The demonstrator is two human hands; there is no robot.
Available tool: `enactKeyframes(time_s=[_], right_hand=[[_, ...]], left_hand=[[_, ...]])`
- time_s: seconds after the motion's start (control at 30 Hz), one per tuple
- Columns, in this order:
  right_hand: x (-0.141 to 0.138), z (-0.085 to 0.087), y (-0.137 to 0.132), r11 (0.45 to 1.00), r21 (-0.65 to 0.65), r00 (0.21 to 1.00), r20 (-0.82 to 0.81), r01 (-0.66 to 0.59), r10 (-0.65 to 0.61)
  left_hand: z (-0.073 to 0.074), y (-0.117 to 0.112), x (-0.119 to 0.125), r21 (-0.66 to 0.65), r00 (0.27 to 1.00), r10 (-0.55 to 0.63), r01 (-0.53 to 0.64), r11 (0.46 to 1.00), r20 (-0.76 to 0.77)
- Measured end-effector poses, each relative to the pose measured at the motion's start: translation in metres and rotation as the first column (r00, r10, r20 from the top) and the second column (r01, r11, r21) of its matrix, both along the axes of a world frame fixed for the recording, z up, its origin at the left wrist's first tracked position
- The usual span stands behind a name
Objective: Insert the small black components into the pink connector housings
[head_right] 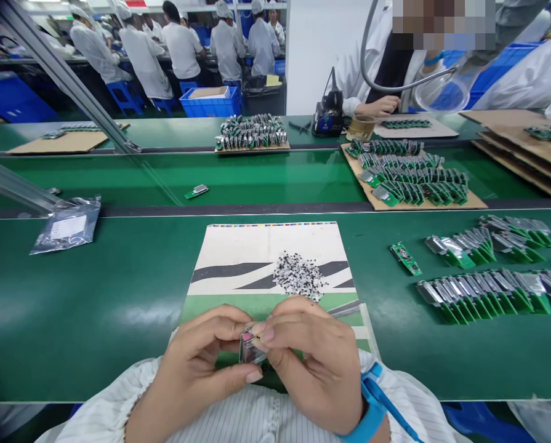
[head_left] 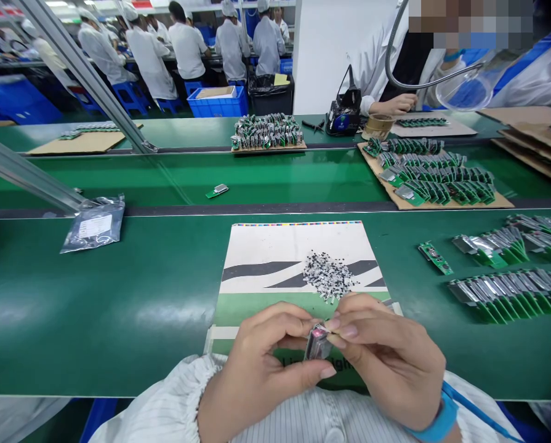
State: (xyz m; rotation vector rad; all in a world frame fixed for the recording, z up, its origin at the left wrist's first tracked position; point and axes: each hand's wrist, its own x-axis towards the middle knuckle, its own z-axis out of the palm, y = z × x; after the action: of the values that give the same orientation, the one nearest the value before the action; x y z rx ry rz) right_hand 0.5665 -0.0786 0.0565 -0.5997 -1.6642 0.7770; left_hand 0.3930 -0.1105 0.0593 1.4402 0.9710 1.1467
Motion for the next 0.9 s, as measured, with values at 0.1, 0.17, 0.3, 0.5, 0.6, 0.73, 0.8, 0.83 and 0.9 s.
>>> enactKeyframes(time_s=[0.1,0.17,0.3,0.5,0.6,0.73,0.8,0.83,0.9], right_hand=[[0.0,0.005,0.0,0.993,0.104,0.997,0.059,0.049,-0.055],[0.0,0.01,0.0,0.976,0.204,0.986,0.129,0.075,-0.103],[0.001,0.014,-0.001,0.961,0.259,0.975,0.169,0.095,-0.142],[0.002,0.013,-0.001,0.956,0.284,0.973,0.189,0.074,-0.132],[0.002,0.013,-0.001,0.956,0.29,0.971,0.209,0.05,-0.114],[0.002,0.007,-0.003,0.996,0.088,0.998,0.057,-0.027,0.022],[0.002,0.003,-0.004,0.997,-0.016,0.997,-0.038,-0.072,0.072],[0.001,0.001,-0.004,0.995,-0.046,0.994,-0.071,-0.086,0.082],[0.001,0.0,-0.005,0.993,-0.068,0.991,-0.102,-0.096,0.088]], left_hand=[[0.0,0.0,0.0,0.01,1.0,0.009,-0.009,1.0,-0.017],[0.0,0.0,0.0,0.027,0.999,0.022,-0.021,0.999,-0.036],[-0.002,0.0,0.001,0.069,0.998,0.04,-0.037,0.997,-0.041],[-0.002,0.001,0.001,0.087,0.998,0.036,-0.032,0.996,-0.047],[-0.002,0.0,0.001,0.1,0.997,0.041,-0.034,0.994,-0.067],[-0.002,0.0,0.0,0.095,0.997,0.035,-0.029,0.995,-0.062],[-0.002,0.001,0.0,0.121,0.997,0.041,-0.032,0.992,-0.069],[-0.002,0.001,0.0,0.138,0.996,0.046,-0.035,0.99,-0.075],[-0.002,0.002,0.0,0.164,0.995,0.051,-0.036,0.986,-0.086]])
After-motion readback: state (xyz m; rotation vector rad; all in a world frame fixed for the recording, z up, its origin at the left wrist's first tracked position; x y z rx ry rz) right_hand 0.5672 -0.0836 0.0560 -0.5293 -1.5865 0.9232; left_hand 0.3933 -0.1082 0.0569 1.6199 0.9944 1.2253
